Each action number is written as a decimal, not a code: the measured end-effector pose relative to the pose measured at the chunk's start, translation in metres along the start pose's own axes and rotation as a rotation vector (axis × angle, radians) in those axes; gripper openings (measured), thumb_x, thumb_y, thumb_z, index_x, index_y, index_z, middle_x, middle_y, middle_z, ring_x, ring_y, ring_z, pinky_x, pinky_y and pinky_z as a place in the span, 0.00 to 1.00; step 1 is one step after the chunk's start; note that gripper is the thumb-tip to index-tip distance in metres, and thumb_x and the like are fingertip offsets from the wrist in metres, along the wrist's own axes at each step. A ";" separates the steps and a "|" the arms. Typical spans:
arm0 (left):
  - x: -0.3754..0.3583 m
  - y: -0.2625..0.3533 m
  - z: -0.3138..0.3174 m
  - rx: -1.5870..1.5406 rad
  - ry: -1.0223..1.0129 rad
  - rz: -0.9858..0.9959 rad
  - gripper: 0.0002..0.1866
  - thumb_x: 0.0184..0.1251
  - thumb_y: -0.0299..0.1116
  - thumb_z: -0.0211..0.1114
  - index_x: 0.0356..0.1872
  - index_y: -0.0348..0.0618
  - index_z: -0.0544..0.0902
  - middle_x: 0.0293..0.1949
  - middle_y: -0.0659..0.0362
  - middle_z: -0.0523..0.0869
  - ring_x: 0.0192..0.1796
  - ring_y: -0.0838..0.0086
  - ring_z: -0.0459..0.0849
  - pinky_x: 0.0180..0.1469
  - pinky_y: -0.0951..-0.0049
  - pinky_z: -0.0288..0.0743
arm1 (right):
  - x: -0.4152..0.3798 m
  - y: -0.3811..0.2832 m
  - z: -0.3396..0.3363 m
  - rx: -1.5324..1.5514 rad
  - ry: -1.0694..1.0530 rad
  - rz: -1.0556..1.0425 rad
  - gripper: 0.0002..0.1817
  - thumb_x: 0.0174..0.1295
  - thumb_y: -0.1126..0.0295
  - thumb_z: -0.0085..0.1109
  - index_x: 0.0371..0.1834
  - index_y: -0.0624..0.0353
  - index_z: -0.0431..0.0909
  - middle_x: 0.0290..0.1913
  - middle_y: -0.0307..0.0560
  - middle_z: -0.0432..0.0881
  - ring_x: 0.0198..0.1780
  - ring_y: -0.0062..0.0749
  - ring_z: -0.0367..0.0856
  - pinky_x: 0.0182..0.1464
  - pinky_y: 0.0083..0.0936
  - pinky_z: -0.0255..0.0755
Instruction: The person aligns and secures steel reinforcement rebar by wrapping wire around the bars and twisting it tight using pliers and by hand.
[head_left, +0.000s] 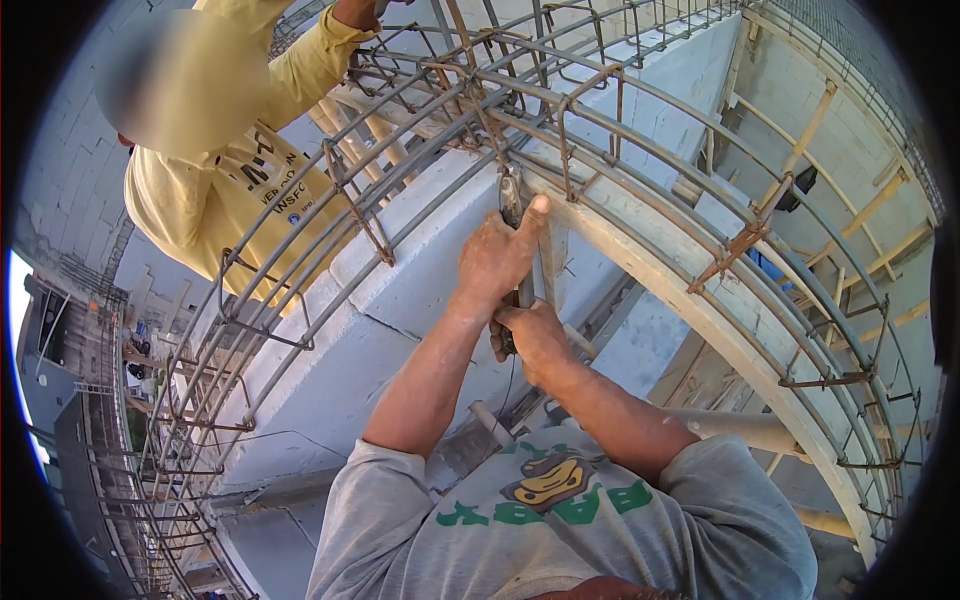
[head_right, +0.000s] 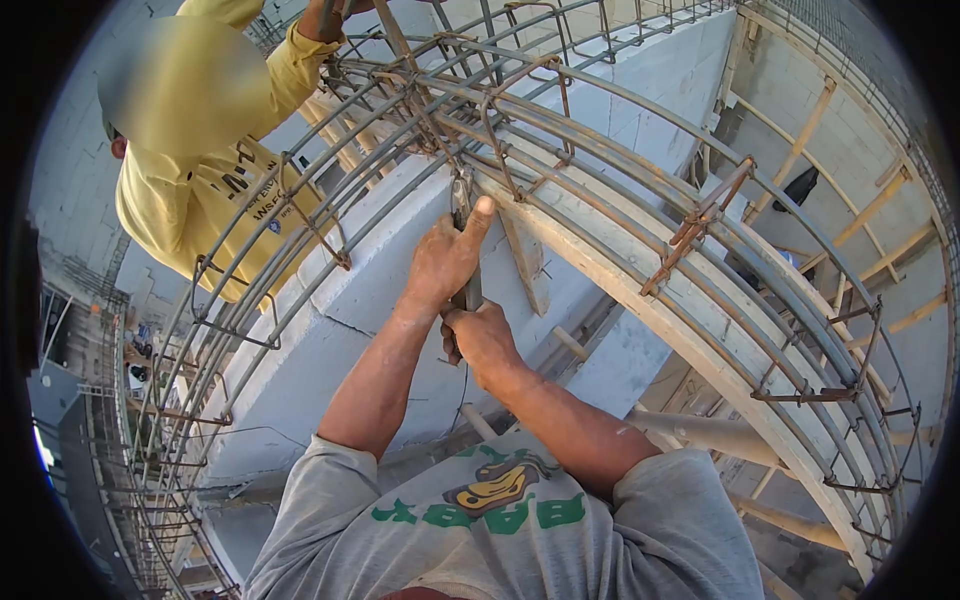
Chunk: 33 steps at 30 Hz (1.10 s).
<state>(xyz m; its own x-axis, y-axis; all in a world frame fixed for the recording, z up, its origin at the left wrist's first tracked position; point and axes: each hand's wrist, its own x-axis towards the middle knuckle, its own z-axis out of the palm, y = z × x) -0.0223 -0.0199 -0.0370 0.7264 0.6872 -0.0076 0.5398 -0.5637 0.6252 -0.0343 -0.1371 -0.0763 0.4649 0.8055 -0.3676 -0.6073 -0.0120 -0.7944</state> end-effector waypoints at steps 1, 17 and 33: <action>-0.001 -0.004 -0.002 -0.079 -0.003 0.032 0.49 0.65 0.77 0.44 0.39 0.27 0.81 0.37 0.40 0.84 0.43 0.56 0.84 0.50 0.54 0.77 | -0.003 -0.003 -0.005 0.030 -0.020 -0.005 0.09 0.66 0.66 0.56 0.37 0.61 0.74 0.25 0.41 0.75 0.23 0.28 0.74 0.22 0.26 0.68; 0.002 0.007 0.002 -0.491 -0.235 -0.160 0.43 0.70 0.70 0.44 0.49 0.29 0.79 0.28 0.46 0.84 0.36 0.52 0.84 0.46 0.54 0.78 | -0.028 -0.023 -0.030 -0.257 -0.068 -0.068 0.27 0.60 0.50 0.66 0.49 0.64 0.74 0.33 0.43 0.80 0.37 0.33 0.82 0.43 0.39 0.79; -0.005 -0.010 -0.002 -0.448 -0.134 0.006 0.43 0.68 0.68 0.52 0.53 0.27 0.76 0.44 0.40 0.85 0.49 0.52 0.85 0.51 0.58 0.78 | 0.007 -0.001 -0.023 0.200 -0.209 0.142 0.15 0.68 0.57 0.57 0.35 0.58 0.76 0.26 0.40 0.77 0.23 0.26 0.74 0.22 0.27 0.66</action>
<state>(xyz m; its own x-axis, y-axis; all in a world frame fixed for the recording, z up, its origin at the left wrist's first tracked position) -0.0326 -0.0169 -0.0414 0.7933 0.6029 -0.0853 0.3203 -0.2940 0.9006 -0.0157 -0.1456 -0.0896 0.2370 0.9084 -0.3444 -0.7810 -0.0326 -0.6236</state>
